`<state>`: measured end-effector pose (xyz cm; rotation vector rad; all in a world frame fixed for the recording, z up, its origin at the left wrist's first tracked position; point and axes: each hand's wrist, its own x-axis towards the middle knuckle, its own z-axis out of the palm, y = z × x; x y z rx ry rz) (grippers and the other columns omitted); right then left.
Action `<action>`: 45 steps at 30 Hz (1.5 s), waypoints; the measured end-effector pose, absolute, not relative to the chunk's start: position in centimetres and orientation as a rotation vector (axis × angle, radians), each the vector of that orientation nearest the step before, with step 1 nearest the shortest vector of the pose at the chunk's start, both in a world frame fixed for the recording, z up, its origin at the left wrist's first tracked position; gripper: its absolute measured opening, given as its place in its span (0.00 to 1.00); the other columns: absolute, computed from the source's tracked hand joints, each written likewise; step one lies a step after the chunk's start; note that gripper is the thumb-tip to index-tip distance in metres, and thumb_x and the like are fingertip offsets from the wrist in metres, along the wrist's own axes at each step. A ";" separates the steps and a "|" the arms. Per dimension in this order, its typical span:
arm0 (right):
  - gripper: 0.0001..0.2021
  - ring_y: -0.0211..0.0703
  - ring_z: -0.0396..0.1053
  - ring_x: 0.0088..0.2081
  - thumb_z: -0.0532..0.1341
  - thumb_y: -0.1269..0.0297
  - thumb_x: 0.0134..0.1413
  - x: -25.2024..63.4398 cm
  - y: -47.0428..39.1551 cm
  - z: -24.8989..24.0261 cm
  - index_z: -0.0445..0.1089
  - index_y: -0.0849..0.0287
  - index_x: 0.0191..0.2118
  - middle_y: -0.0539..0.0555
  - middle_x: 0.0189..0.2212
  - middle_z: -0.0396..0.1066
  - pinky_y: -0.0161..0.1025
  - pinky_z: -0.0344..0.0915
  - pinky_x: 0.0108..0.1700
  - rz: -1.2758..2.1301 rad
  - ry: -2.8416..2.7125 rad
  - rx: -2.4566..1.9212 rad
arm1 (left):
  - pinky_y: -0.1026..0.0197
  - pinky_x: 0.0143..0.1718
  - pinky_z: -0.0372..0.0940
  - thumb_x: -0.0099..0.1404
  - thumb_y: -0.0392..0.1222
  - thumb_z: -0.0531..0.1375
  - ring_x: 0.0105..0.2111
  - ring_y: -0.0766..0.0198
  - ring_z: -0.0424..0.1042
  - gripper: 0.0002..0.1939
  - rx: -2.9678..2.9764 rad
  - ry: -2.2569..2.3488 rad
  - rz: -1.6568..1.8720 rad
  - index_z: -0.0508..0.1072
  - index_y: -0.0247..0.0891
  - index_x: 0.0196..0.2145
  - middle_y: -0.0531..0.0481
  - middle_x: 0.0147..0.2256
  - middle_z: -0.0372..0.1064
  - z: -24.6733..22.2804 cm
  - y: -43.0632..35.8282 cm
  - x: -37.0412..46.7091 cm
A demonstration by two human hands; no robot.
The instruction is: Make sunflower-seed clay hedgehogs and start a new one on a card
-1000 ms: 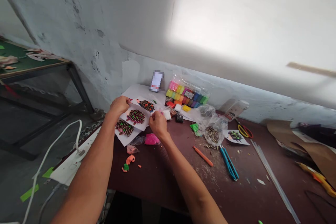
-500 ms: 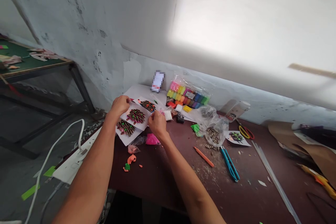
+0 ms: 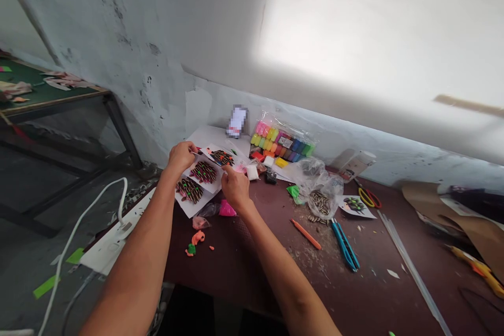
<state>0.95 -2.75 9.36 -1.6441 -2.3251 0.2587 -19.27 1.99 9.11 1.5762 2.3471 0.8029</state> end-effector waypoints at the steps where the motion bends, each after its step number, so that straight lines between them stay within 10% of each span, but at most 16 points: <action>1: 0.18 0.46 0.74 0.41 0.52 0.67 0.68 1.1 -2.9 9.3 0.69 0.50 0.58 0.55 0.38 0.78 0.36 0.59 0.38 0.251 -2.339 -1.634 | 0.62 0.37 0.62 0.55 0.26 0.56 0.41 0.56 0.76 0.14 1.579 2.344 0.804 0.77 0.39 0.33 0.47 0.37 0.79 9.1 1.9 -19.2; 9: 0.24 0.47 0.70 0.44 0.58 0.62 0.64 2.3 -4.5 8.7 0.63 0.53 0.64 0.58 0.46 0.71 0.38 0.65 0.41 0.132 -2.342 -1.414 | 0.61 0.36 0.62 0.56 0.26 0.55 0.40 0.55 0.75 0.14 1.611 2.343 0.796 0.77 0.39 0.33 0.46 0.36 0.79 8.8 1.5 -19.0; 15: 0.14 0.46 0.68 0.44 0.65 0.58 0.59 2.6 -5.2 7.6 0.73 0.56 0.49 0.58 0.46 0.69 0.38 0.63 0.44 0.051 -2.459 -1.143 | 0.61 0.36 0.62 0.56 0.27 0.55 0.39 0.56 0.76 0.14 1.622 2.341 0.785 0.78 0.39 0.32 0.47 0.36 0.79 8.9 1.3 -18.8; 45: 0.07 0.39 0.70 0.36 0.58 0.65 0.65 1.1 -6.0 7.6 0.72 0.56 0.36 0.51 0.34 0.76 0.35 0.53 0.34 0.307 -2.287 -1.420 | 0.57 0.42 0.66 0.55 0.33 0.61 0.45 0.48 0.76 0.17 1.694 2.388 0.650 0.81 0.42 0.42 0.41 0.42 0.80 8.6 1.4 -19.4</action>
